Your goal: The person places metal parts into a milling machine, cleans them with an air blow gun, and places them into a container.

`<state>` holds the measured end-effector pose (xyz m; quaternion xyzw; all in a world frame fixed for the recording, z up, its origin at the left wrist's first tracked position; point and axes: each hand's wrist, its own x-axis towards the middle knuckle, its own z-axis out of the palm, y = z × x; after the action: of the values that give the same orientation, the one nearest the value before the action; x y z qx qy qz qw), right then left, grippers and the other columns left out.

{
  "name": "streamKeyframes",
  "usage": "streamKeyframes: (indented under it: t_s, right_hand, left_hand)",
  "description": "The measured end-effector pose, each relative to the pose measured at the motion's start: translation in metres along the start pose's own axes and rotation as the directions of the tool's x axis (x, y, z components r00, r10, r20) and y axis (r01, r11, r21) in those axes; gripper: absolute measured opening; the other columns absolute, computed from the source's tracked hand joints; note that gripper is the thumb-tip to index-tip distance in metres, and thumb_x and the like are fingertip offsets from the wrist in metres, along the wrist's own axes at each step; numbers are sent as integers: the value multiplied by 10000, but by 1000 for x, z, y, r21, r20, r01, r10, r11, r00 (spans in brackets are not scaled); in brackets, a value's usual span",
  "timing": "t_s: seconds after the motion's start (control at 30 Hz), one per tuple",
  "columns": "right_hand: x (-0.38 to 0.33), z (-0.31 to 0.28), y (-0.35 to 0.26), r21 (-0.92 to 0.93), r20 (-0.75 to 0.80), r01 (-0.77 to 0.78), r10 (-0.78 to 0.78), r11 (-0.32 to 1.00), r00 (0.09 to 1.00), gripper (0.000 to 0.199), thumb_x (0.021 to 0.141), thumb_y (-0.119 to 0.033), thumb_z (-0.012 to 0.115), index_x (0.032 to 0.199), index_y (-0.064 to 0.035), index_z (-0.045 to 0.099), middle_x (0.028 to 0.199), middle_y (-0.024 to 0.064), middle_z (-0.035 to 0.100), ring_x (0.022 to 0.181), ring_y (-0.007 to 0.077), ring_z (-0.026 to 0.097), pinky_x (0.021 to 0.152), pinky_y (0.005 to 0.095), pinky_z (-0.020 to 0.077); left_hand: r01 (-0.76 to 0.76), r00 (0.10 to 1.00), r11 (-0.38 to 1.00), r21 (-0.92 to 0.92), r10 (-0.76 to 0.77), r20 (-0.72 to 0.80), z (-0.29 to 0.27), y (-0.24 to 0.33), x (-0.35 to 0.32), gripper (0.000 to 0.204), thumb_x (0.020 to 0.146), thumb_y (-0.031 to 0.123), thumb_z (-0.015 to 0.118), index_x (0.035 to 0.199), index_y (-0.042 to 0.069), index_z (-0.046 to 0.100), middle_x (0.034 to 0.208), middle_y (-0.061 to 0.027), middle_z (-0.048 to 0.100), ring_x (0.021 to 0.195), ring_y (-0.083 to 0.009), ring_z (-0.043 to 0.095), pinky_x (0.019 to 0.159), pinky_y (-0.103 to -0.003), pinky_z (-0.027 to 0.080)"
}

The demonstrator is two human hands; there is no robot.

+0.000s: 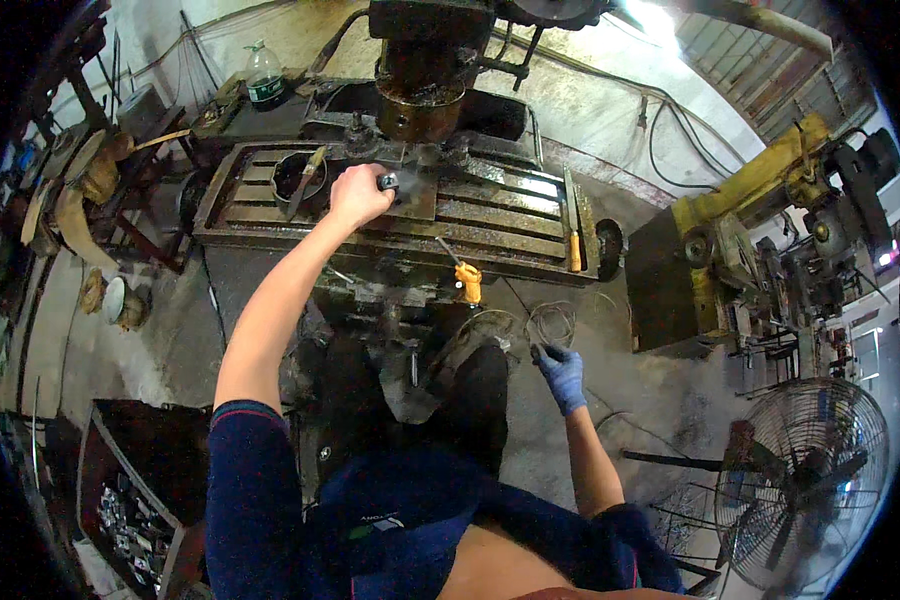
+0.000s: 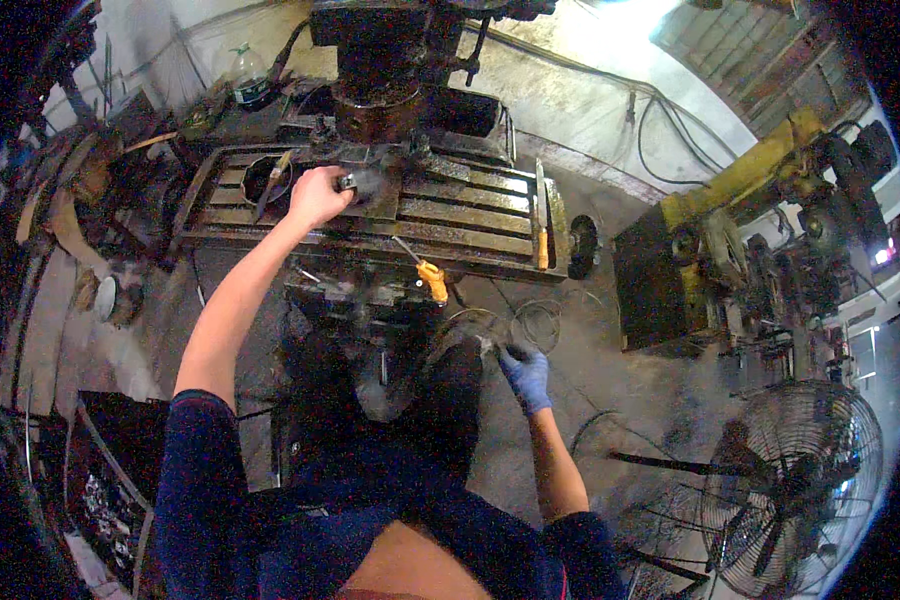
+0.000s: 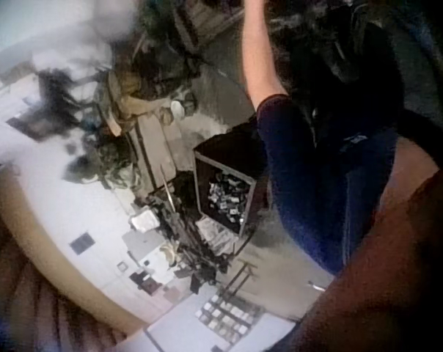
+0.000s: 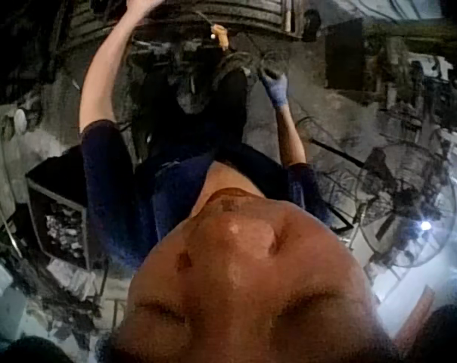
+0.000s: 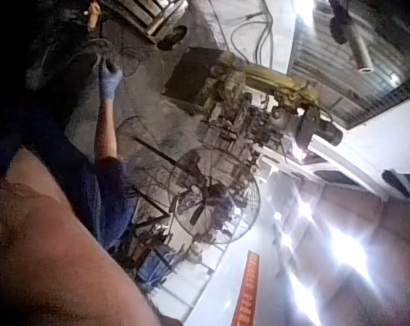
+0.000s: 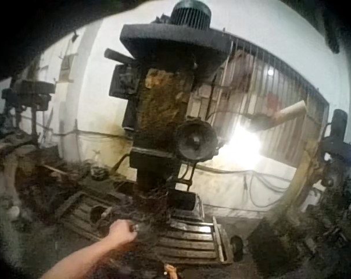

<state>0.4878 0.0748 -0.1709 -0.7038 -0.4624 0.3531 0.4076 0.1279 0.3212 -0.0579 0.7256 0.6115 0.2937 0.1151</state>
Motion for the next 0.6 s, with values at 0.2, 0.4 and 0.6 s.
streamKeyframes:
  t_s: [0.2,0.4,0.6]
  right_hand:
    - [-15,-36,26,-142,-38,33,-38,989,999,205,779,-148,630,842,47,648,693,52,622,623,104,560,587,252,461]
    - [-26,-53,25,-12,-40,-30,29,999,999,199,771,-156,640,803,40,654,666,46,610,607,110,552,584,260,452]
    - [-25,-49,4,-30,-45,-24,23,999,999,209,779,-173,641,781,36,655,670,45,617,613,111,556,584,255,447]
  left_hand:
    - [-62,997,979,195,50,65,32,-2,26,378,704,256,640,1053,119,590,886,-161,634,826,-324,606,741,-421,482]
    - [-175,983,969,176,181,-20,40,1,26,324,754,236,615,1053,125,560,838,-154,632,779,-336,606,671,-440,481]
    - [-263,955,955,141,278,-105,58,-13,40,269,761,221,608,1000,106,562,817,-149,626,744,-327,609,642,-435,480]
